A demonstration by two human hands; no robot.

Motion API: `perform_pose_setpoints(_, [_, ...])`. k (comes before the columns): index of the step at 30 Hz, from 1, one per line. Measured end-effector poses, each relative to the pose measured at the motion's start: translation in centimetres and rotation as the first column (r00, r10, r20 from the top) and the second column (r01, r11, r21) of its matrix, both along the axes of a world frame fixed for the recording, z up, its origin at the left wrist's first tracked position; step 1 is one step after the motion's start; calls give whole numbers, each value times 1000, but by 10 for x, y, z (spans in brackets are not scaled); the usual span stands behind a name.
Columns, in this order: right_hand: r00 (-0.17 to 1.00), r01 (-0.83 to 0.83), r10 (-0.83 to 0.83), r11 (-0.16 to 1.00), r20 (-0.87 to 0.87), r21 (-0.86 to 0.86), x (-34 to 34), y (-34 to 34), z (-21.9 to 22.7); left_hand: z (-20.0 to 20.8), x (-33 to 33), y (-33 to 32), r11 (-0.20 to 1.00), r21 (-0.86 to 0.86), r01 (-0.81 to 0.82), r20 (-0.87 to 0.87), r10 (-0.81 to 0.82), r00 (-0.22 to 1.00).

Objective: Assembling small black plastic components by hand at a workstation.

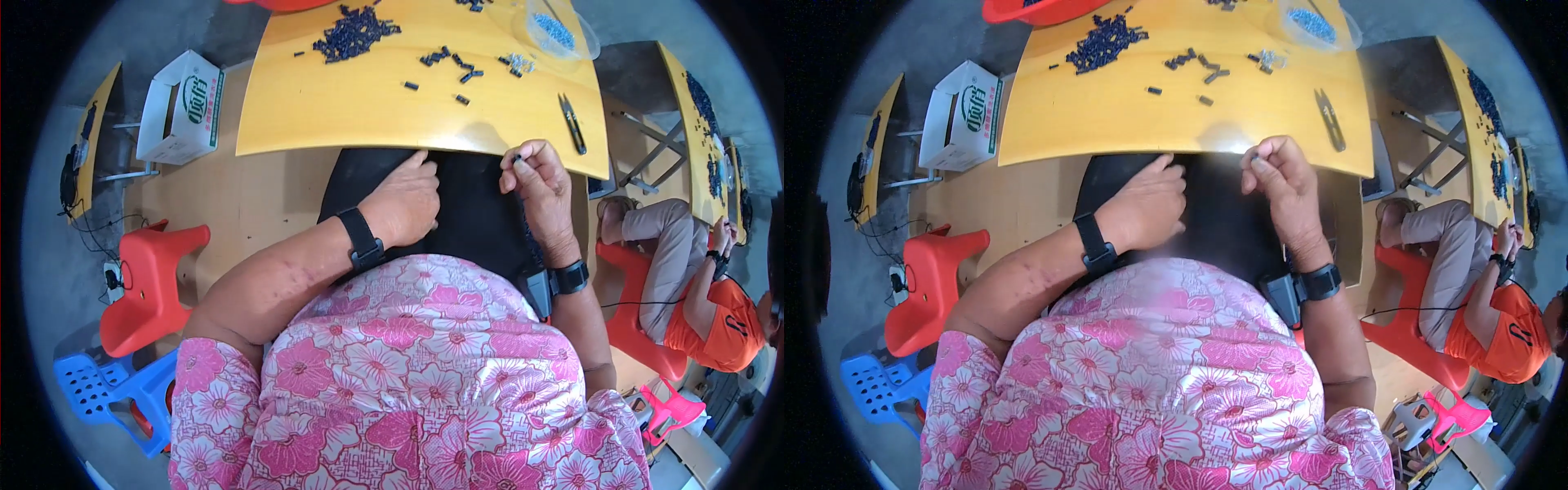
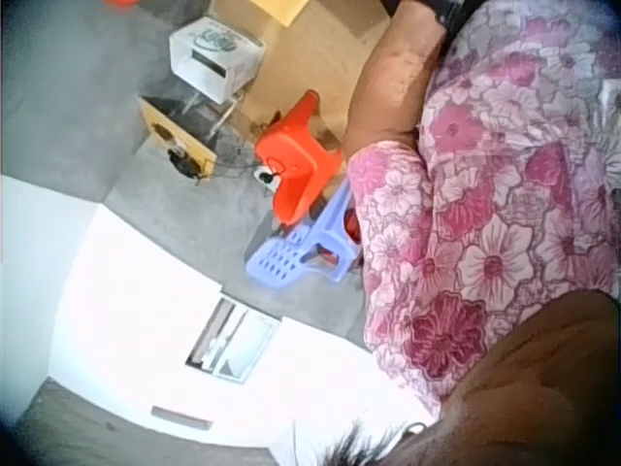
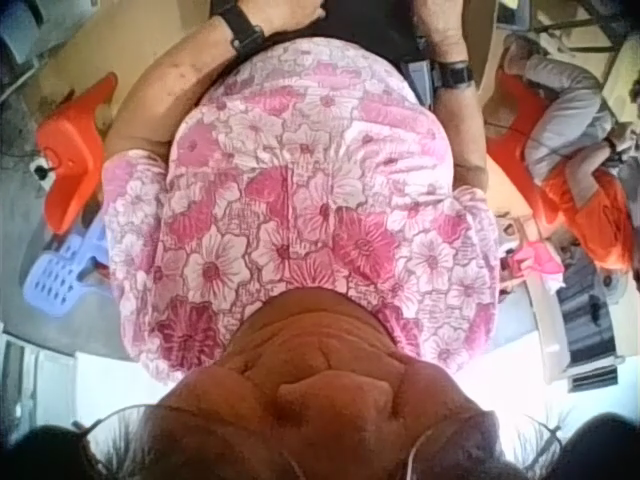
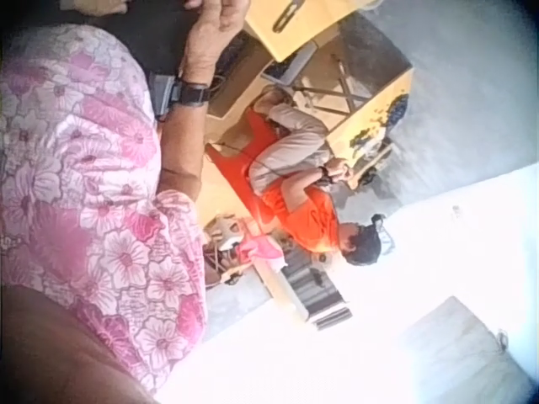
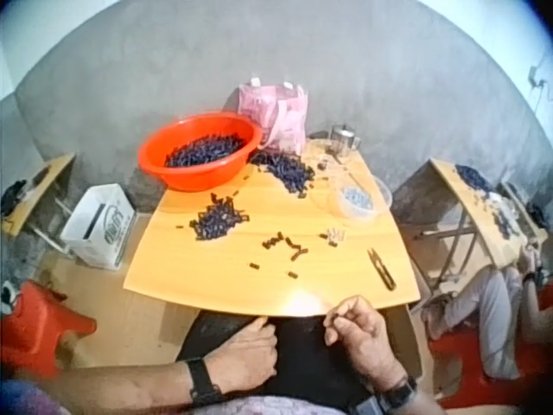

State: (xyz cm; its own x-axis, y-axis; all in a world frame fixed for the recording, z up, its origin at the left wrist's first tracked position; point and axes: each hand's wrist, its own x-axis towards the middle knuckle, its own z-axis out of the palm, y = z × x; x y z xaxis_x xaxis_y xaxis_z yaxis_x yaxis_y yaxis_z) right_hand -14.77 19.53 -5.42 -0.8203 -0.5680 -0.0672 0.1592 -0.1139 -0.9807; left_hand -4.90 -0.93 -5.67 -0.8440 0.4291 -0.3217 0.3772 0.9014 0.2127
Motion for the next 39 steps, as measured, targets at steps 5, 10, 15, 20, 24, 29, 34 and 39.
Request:
perform_pose_setpoints(5, [999, -36, 36, 999, -7, -2, 6, 3, 1, -6, 0, 8, 987, -102, 127, 125, -114, 986])
perform_pose_setpoints(10, [999, -25, 25, 1000, 25, -11, 6, 6, -1, -13, 4, 5, 991, 90, 101, 159, -115, 981])
perform_pose_setpoints(15, [996, -12, 13, 1000, 85, -10, 4, 4, 7, -6, 6, 3, 997, 80, -16, -209, 32, 977])
perform_pose_setpoints(20, [972, -75, 98, 991, 213, -115, 7, -7, 13, -7, 7, -4, 987, 152, -43, -190, 72, 979])
perform_pose_setpoints(24, [948, -121, 179, 968, 264, -222, 12, -11, 16, 14, 8, -3, 823, 505, -261, -59, 335, 941])
perform_pose_setpoints(29, [936, -177, 230, 962, 268, -206, 17, -20, 17, 27, 11, -6, 272, 839, -471, 271, 541, 796])
perform_pose_setpoints(34, [953, -212, 230, 971, 197, -110, 20, -27, 15, 26, 5, -11, 31, 852, -523, 456, 447, 769])
perform_pose_setpoints(39, [978, -180, 181, 984, 107, -13, 23, -32, 19, 19, 3, -9, -120, 786, -607, 610, 312, 728])
